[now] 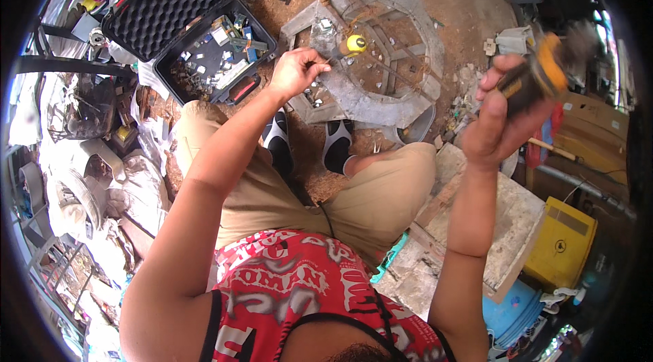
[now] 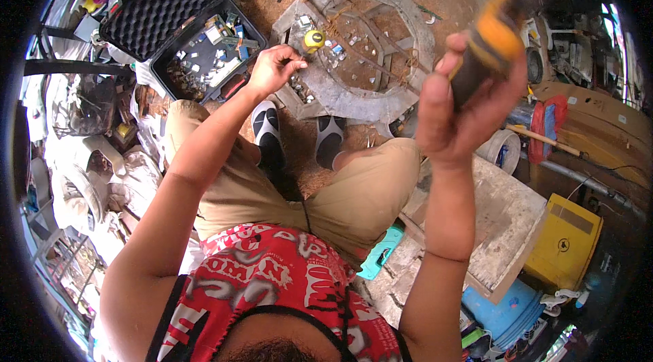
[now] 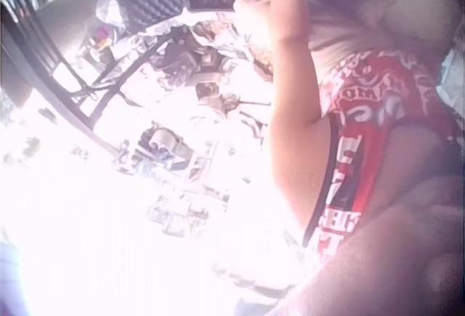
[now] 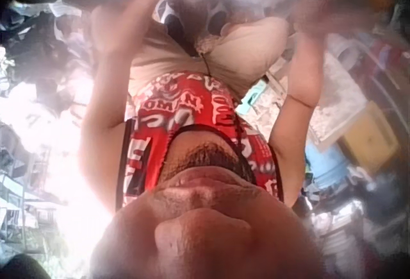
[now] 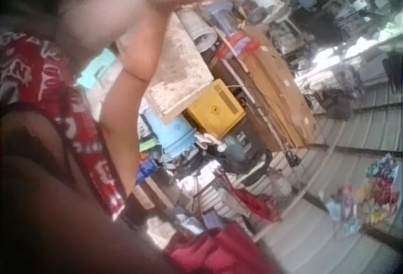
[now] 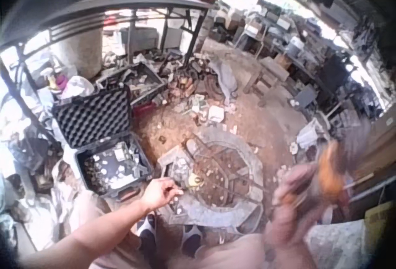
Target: The person uses a screwdriver and pliers to disassemble a small electronic component while sitting on the ground. They handle the tools and the component, turning them over to reach different parts.
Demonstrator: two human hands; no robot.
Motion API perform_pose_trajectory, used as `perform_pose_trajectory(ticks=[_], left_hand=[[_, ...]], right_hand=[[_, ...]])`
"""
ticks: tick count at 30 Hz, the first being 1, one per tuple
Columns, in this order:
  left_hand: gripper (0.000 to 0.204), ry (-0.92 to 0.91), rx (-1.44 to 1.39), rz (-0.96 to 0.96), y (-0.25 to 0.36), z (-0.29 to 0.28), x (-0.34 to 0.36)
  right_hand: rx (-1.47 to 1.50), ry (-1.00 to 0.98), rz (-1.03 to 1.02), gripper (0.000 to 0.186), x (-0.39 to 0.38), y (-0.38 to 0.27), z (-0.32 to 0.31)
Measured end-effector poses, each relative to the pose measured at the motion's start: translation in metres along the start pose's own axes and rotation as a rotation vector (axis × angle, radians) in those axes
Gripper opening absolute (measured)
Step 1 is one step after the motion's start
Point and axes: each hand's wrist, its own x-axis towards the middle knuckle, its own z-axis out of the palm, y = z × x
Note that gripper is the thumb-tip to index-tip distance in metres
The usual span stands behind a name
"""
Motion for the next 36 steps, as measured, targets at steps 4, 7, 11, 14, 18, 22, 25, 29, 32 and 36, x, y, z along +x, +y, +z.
perform_pose_trajectory(ticks=[4,7,11,14,18,22,25,29,32,36], left_hand=[[0.024,0.014,0.017,0.029,0.001,0.003,0.003],[0.024,0.010,0.027,0.008,0.007,0.002,0.003],[0.022,0.005,0.015,-0.020,-0.001,0.001,-0.005],[0.022,-0.005,0.036,0.025,0.003,0.004,0.001],[0.022,0.011,0.074,0.038,0.003,0.000,0.004],[0.025,0.054,0.085,0.050,0.003,0.000,-0.008],[0.025,0.098,0.155,0.172,0.005,0.000,-0.008],[0.024,0.126,0.275,0.240,0.045,-0.026,-0.011],[0.022,0.102,0.354,0.244,0.066,-0.046,-0.015],[0.017,0.024,0.405,0.343,0.088,-0.071,-0.021]], right_hand=[[-0.392,-0.250,-0.074,0.062,-0.030,0.023,0.019],[-0.546,-0.261,-0.119,0.061,-0.029,0.021,0.025],[-0.115,-0.062,0.113,0.063,-0.025,-0.012,0.028],[-0.321,-0.491,0.270,0.066,-0.040,0.002,0.032],[-0.335,-0.078,0.190,0.068,-0.055,0.009,0.029],[-0.352,-0.098,0.524,0.064,-0.081,0.047,0.053],[-0.579,-0.422,0.532,0.063,-0.124,0.089,0.086],[-0.605,-0.515,0.373,0.065,-0.144,0.114,0.120],[-0.629,-0.496,0.320,0.069,-0.145,0.119,0.119],[0.178,-0.156,0.632,0.081,-0.111,0.085,0.073]])
